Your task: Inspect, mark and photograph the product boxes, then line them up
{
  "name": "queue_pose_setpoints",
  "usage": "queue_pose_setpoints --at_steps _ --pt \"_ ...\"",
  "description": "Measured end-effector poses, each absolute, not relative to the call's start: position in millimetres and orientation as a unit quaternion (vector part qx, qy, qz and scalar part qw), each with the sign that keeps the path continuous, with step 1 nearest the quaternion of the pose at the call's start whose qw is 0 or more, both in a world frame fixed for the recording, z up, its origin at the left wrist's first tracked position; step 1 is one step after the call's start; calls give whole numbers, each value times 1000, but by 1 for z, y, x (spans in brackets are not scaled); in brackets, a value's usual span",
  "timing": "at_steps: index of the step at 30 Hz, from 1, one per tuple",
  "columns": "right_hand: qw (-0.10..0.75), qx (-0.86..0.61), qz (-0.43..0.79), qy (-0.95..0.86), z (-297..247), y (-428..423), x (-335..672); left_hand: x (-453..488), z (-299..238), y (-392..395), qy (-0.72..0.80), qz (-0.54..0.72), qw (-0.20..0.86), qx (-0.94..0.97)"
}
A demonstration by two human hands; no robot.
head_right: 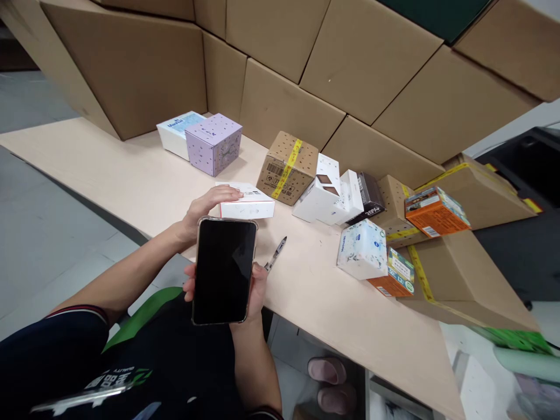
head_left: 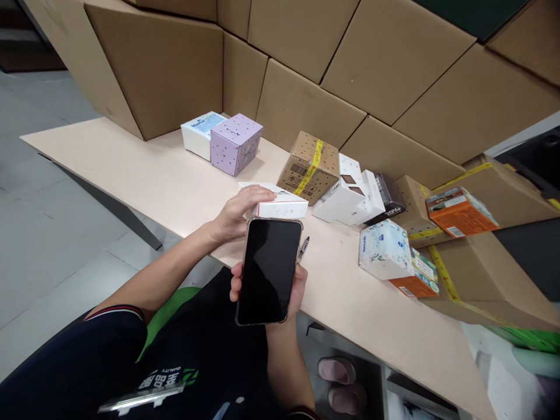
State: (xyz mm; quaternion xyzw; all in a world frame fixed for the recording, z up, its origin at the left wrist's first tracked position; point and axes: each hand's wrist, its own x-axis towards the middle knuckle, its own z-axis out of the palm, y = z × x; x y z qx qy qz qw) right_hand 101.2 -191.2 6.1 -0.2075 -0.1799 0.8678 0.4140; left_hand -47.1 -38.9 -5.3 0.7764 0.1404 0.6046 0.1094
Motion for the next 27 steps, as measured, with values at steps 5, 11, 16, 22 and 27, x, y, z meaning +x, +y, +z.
queue_pose_setpoints --at_steps 5,11,16,22,27 --pt "463 -202 837 -208 11 -185 103 -46 -6 -41 148 605 98 776" --pt "493 -211 816 -216 9 -181 110 -47 -8 -40 143 598 80 785" --pt "508 -208 807 -217 9 -180 112 -47 -10 -39 153 596 74 785" --pt "504 -226 804 -220 10 -181 111 -46 -9 -40 157 594 73 786" --pt "511 -233 801 -206 14 -179 110 -46 -9 -41 165 592 73 785"
